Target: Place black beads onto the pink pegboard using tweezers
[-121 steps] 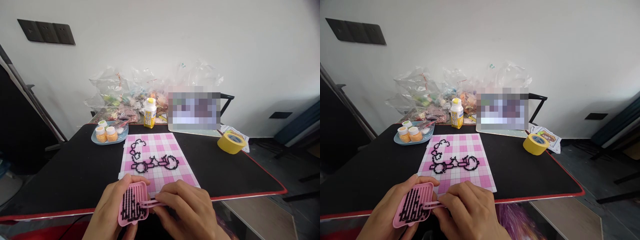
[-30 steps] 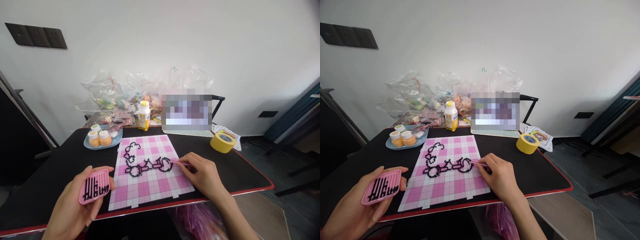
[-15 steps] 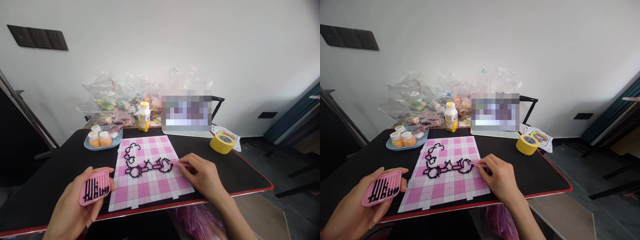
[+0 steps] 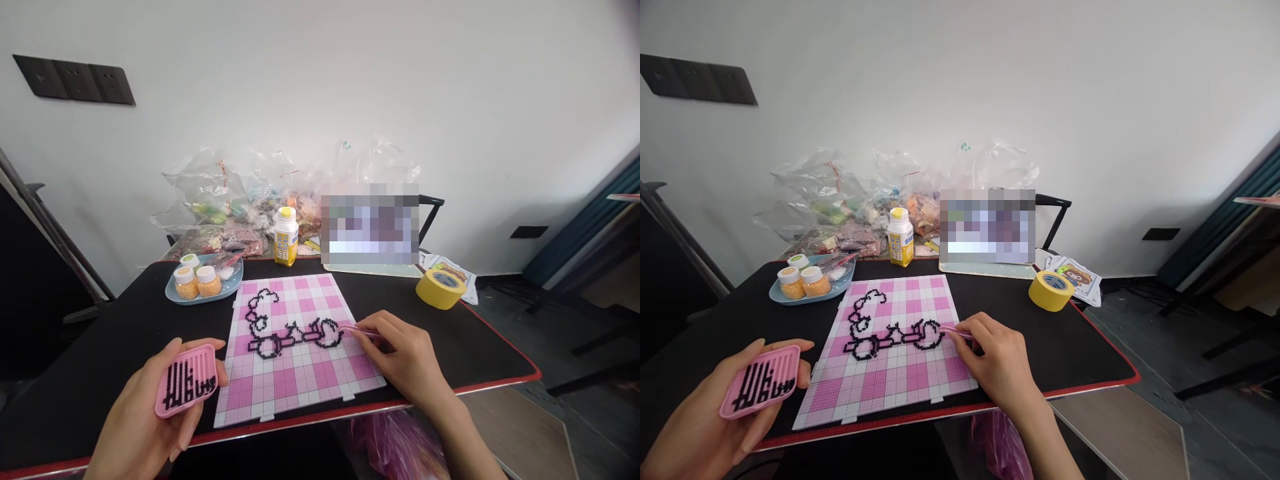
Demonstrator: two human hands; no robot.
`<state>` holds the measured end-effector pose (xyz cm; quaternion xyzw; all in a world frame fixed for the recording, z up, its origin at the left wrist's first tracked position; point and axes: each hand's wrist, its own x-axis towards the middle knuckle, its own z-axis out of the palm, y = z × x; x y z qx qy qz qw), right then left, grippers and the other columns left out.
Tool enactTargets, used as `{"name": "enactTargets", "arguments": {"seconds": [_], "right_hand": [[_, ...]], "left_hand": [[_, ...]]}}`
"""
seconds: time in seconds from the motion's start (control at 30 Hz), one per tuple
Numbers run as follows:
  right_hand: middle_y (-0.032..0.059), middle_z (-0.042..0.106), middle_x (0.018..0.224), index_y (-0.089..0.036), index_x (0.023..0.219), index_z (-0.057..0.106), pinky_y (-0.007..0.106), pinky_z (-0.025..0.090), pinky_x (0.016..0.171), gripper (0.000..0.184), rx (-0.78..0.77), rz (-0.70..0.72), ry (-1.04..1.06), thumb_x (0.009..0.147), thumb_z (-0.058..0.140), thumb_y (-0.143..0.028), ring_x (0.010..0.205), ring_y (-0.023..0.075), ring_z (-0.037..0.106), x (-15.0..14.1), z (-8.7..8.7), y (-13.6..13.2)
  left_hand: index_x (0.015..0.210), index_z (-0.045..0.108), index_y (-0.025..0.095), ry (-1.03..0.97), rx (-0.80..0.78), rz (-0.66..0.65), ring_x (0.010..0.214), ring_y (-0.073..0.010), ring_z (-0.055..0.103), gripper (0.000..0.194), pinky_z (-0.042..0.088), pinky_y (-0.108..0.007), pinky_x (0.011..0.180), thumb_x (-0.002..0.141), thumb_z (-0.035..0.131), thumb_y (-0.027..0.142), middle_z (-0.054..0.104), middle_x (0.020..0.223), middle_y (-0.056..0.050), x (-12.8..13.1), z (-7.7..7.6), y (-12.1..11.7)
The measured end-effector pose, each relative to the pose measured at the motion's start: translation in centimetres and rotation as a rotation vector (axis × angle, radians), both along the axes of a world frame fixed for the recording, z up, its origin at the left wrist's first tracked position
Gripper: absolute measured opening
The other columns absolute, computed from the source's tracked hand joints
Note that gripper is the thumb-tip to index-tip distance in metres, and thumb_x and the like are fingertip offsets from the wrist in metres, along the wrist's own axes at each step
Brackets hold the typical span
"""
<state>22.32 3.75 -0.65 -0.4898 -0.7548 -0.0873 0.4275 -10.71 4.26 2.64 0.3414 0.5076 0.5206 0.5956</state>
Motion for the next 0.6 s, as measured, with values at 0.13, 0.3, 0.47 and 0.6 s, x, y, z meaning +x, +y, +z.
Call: {"name": "enactTargets", "arguments": {"seconds": [0.13,0.3,0.47,0.6], "right_hand": [[0.0034,0.072,0.082,-0.017,0.089,0.071,0.02,0.046,0.051,0.019,0.006,0.027,-0.005,0.101,0.059,-0.027,0.06,0.0098,0.064,0.1,-0.1,-0.1],[0.0036,0.073,0.081,-0.017,0.09,0.07,0.02,0.049,0.052,0.012,0.083,0.044,0.013,0.098,0.063,-0.021,0.064,0.0115,0.068,-0.1,0.5,-0.3],[0.0023,0.071,0.073,-0.018,0.091,0.068,0.02,0.05,0.048,0.007,0.212,0.147,0.116,0.097,0.063,-0.016,0.059,0.0121,0.066,-3.2,1.9,-2.5],[0.0018,0.071,0.073,-0.019,0.092,0.067,0.022,0.049,0.049,0.015,0.282,0.124,0.164,0.102,0.058,-0.025,0.059,0.0118,0.068,-6.8,2.0,-5.1]], "left_hand": [[0.099,0.076,0.011,-0.004,-0.005,0.021,0.021,-0.0078,0.046,0.047,0.036,-0.016,0.022,0.078,0.077,0.053,0.074,0.06,-0.005,0.2,0.1,-0.2],[0.097,0.076,0.01,-0.023,-0.007,0.025,0.02,-0.0062,0.045,0.05,0.035,-0.015,0.023,0.071,0.083,0.052,0.076,0.062,-0.006,0.7,0.8,-0.5],[0.096,0.076,0.01,-0.011,-0.054,-0.025,0.02,-0.0048,0.045,0.059,0.031,-0.014,0.024,0.072,0.078,0.064,0.077,0.064,-0.009,3.1,1.2,-2.2],[0.096,0.079,0.015,0.06,-0.1,-0.193,0.024,-0.0094,0.047,0.056,0.032,-0.019,0.024,0.08,0.067,0.066,0.078,0.07,-0.013,5.1,0.3,-4.2]]}}
